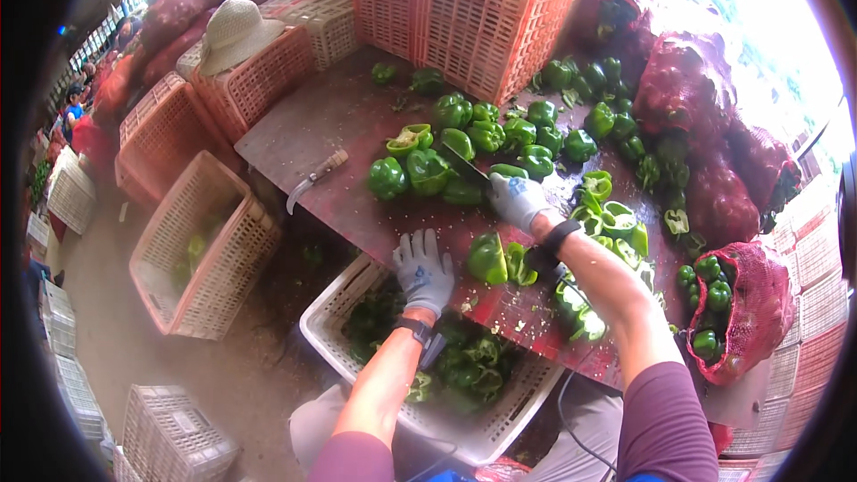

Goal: Chopping green bell peppers and sorting them into crates.

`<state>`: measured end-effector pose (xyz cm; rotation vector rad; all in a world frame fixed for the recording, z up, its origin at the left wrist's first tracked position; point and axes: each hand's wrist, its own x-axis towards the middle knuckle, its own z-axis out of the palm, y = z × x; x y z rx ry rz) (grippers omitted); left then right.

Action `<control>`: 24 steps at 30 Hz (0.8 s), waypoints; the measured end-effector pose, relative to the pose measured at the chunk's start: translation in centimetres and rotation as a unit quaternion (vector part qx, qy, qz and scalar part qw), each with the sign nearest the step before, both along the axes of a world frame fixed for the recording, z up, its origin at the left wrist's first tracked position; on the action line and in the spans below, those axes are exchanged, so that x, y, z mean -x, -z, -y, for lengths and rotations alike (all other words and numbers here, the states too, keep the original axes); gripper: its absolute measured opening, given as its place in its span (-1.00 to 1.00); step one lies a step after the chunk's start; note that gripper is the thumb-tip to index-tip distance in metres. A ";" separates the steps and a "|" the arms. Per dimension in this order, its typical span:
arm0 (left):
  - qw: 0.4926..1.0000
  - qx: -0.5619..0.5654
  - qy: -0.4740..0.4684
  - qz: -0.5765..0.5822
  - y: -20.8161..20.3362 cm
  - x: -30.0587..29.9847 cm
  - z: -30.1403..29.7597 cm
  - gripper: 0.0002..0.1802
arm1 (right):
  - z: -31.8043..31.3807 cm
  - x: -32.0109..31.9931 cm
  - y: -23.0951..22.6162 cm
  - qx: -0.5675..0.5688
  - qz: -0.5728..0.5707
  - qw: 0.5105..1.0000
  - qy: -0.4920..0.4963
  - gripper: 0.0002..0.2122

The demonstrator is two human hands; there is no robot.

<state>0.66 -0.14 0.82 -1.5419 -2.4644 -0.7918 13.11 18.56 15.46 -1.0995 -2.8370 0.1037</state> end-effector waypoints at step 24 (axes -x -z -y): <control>0.997 -0.066 0.010 0.049 0.7 -0.3 -0.5 -0.39 | 1.2 8.3 1.2 0.097 -0.030 0.974 0.202 -0.63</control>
